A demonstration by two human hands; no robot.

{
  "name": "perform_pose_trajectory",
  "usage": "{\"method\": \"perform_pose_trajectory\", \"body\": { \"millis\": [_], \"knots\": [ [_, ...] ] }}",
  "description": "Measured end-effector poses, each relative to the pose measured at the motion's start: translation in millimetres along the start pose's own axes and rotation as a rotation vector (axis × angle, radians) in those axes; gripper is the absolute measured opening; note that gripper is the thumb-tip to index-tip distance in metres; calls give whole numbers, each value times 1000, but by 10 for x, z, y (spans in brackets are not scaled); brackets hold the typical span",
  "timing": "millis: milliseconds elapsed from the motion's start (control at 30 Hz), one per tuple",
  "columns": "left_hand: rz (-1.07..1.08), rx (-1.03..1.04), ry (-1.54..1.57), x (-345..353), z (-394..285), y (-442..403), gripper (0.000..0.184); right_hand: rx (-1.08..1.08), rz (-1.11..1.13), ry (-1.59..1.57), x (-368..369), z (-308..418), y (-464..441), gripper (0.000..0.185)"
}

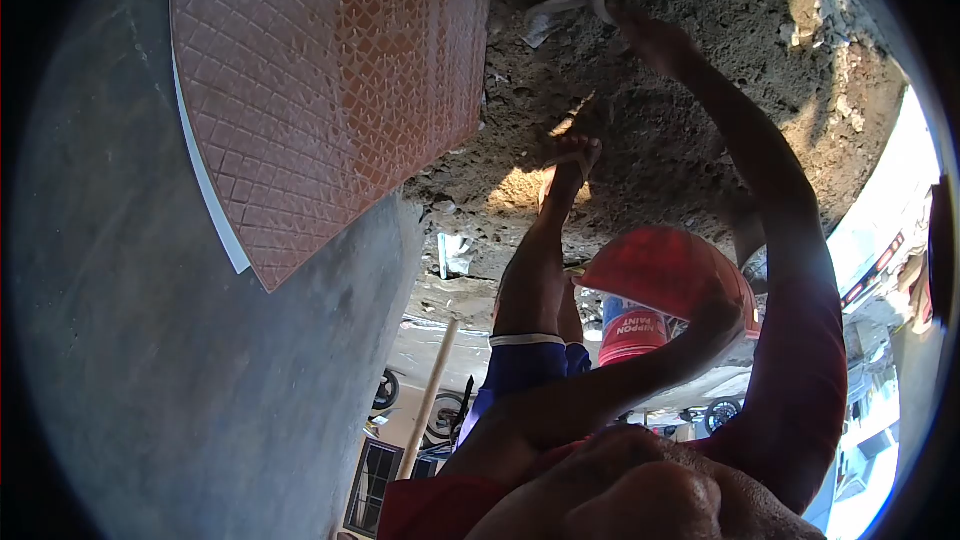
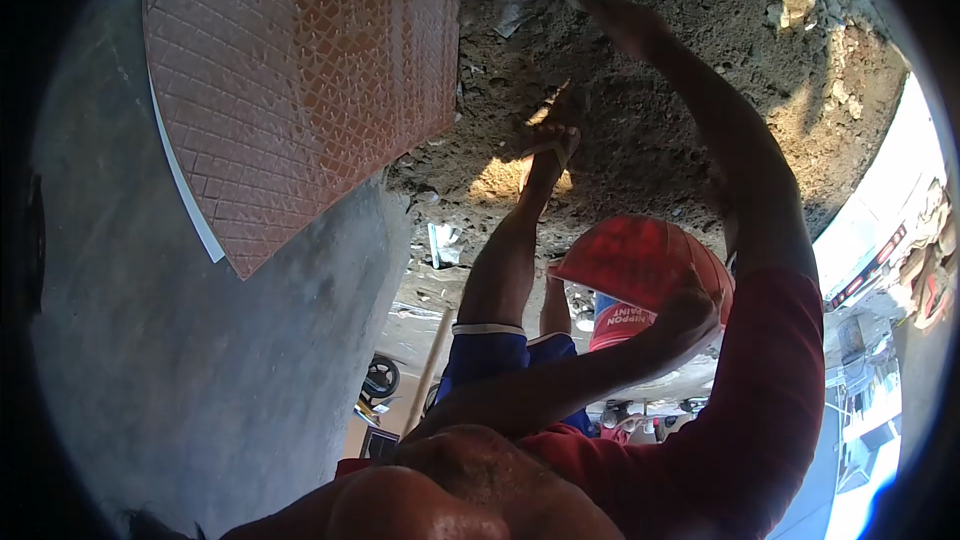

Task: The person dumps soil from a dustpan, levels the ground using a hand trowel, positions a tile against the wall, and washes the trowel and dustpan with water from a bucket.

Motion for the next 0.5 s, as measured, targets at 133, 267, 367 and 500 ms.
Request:
{"method": "perform_pose_trajectory", "body": {
  "millis": [133,267,367,500],
  "knots": [
    [0,2,-17,-39,35,38,36,-2,-559,232,-230,-539,-365,66],
    [16,12,-71,-93,43,41,37,690,-154,-203,-162,-747,-378,47],
    [-88,4,-1,-14,48,52,38,201,-280,268,-94,-529,-167,56],
    [-57,41,0,54,16,-2,29,606,-51,123,-364,-793,-252,41]
  ]
}}
Point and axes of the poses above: each hand's wrist, its own y-axis away from the middle knuckle, its own x-axis out of the palm, z = x × y, the point moved 1 cm from there along -y, towards the middle knuckle, and after that the axes turned 13 degrees about y, right-handed, at the moved point
